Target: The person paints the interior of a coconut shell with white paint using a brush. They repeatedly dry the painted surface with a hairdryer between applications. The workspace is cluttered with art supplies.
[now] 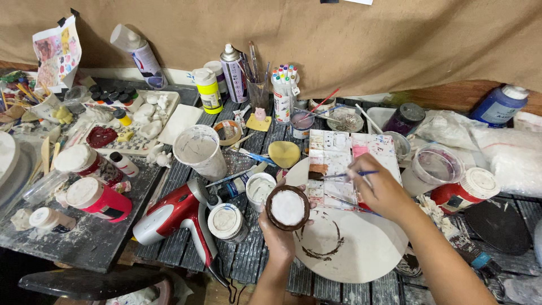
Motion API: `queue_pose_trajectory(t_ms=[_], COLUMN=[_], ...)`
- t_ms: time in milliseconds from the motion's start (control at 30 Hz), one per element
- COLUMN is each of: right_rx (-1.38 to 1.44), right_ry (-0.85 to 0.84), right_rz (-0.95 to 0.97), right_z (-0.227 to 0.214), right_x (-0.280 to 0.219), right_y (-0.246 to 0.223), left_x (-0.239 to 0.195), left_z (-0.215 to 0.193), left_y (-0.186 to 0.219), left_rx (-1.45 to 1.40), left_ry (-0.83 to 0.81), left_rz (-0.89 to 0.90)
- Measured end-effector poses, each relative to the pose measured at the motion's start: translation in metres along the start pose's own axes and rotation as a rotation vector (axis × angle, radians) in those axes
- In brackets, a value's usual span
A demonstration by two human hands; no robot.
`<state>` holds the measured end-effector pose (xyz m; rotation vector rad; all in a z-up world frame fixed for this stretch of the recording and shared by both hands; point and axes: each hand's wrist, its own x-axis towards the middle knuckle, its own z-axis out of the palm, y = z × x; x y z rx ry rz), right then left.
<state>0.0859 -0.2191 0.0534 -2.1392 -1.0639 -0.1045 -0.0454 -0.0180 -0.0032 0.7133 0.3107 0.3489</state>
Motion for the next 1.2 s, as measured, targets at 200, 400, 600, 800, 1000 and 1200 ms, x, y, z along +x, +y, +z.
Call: queue_pose_trajectory(t_ms=[200, 400, 600, 800, 1000, 1200], right_rx=[0.206, 0.845, 1.154, 0.874, 0.556, 0.402], right_ry=[0.188, 0.755, 0.753, 0.846, 0.659, 0.549], right_rz=[0.165, 0.542, 0.461, 0.311, -0.088, -0.153], right_z=[0.005, 0.0, -0.016, -0.012, -0.01, -0.019], right_x=[-0.017, -0.059, -0.104, -0.108, -0.1, -0.099], right_y=[0.026, 0.035, 0.002, -0.034, -0.045, -0.044], left_x=[-0.003, -0.01, -0.024, -0.039, -0.047, -0.048], left_z=[0.004, 0.009, 0.019, 0.029, 0.033, 0.032], left_y=[0.003, 0.015, 0.016, 0.017, 0.009, 0.009], left_rx=[0.008, 0.01, -0.013, -0.053, -0.201, -0.204], left_ry=[-0.071, -0.079, -0.364, -0.464, -0.659, -0.666], left_rz=[0.05, -0.118, -0.137, -0.383, -0.434, -0.491])
